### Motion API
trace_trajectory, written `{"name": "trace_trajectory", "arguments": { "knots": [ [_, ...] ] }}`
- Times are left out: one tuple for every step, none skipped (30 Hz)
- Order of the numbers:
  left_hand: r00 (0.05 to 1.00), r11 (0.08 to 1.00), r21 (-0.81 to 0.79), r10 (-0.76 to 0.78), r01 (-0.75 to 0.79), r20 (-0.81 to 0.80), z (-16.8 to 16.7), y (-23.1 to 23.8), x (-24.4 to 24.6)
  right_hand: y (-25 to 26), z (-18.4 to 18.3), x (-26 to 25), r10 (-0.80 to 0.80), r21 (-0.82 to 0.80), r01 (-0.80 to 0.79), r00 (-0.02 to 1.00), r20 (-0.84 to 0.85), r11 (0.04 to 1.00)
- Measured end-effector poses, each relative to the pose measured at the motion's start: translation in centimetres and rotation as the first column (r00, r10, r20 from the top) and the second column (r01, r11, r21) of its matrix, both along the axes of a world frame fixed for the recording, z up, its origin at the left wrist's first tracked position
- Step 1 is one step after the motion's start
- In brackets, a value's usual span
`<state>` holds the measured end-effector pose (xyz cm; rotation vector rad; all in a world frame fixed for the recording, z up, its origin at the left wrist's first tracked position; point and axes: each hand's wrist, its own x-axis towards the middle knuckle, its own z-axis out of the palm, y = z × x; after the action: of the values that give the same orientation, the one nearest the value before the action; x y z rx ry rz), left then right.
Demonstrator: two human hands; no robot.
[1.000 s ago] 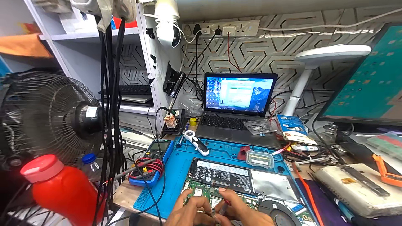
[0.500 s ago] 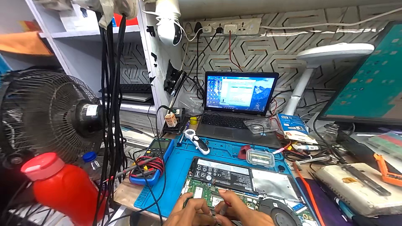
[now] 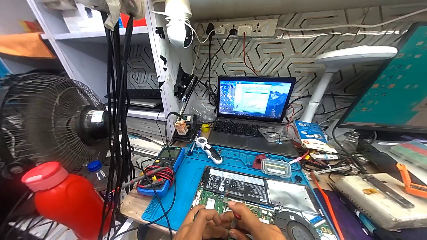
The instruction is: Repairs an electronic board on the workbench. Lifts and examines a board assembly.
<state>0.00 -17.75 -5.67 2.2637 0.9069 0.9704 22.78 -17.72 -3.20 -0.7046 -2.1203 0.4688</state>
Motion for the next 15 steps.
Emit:
{"name": "trace_trajectory", "arguments": {
  "knots": [
    [1.0,1.0,0.005,0.001,-0.001,-0.001,-0.03,0.01,0.01,-0.01,0.02,0.03,-0.011,0.013,0.011,1.0,0.007,1.0],
    [1.0,1.0,0.007,0.0,0.0,0.002,-0.04,0.01,0.03,-0.03,-0.11,0.02,-0.041,0.041,0.041,0.999,0.0,0.998],
    [1.0,1.0,0.007,0.002,-0.002,0.004,0.0,-0.01,0.06,-0.05,-0.3,-0.04,-0.086,0.081,0.087,0.996,-0.024,0.993],
    [1.0,1.0,0.002,0.004,-0.004,0.002,0.06,-0.04,0.08,-0.04,-0.49,-0.13,-0.132,0.123,0.138,0.99,-0.054,0.983],
    [1.0,1.0,-0.002,0.008,-0.008,-0.002,0.09,-0.08,0.1,-0.04,-0.57,-0.2,-0.159,0.153,0.169,0.984,-0.078,0.974],
    [1.0,1.0,-0.002,0.01,-0.01,-0.004,0.06,-0.09,0.1,-0.04,-0.59,-0.27,-0.158,0.168,0.171,0.983,-0.093,0.971],
    [1.0,1.0,0.003,0.011,-0.011,-0.004,0.01,-0.09,0.07,-0.09,-0.48,-0.31,-0.126,0.164,0.14,0.988,-0.092,0.977],
    [1.0,1.0,0.006,0.015,-0.015,0.0,-0.04,-0.1,0.05,-0.16,-0.29,-0.3,-0.071,0.138,0.082,0.994,-0.079,0.987],
    [1.0,1.0,0.006,0.021,-0.021,0.002,-0.1,-0.12,0.03,-0.2,-0.1,-0.27,-0.021,0.104,0.027,0.998,-0.06,0.994],
    [1.0,1.0,0.002,0.028,-0.028,0.001,-0.14,-0.15,0.0,-0.24,0.02,-0.3,-0.016,0.085,0.02,0.999,-0.048,0.996],
    [0.999,0.999,-0.005,0.034,-0.034,0.004,-0.19,-0.2,0.0,-0.27,0.04,-0.39,-0.054,0.093,0.058,0.997,-0.047,0.994],
    [0.999,0.999,-0.009,0.04,-0.04,0.017,-0.23,-0.27,0.02,-0.23,0.0,-0.46,-0.106,0.124,0.113,0.993,-0.057,0.986],
    [0.998,0.999,-0.011,0.045,-0.045,0.034,-0.28,-0.27,0.06,-0.12,-0.02,-0.48,-0.145,0.154,0.154,0.987,-0.067,0.976],
    [0.997,0.999,-0.007,0.047,-0.047,0.055,-0.32,-0.21,0.08,-0.02,0.06,-0.47,-0.15,0.164,0.16,0.986,-0.07,0.973],
    [0.996,0.999,-0.004,0.045,-0.045,0.075,-0.32,-0.16,0.08,-0.02,0.18,-0.41,-0.12,0.146,0.128,0.991,-0.063,0.981]
  ]
}}
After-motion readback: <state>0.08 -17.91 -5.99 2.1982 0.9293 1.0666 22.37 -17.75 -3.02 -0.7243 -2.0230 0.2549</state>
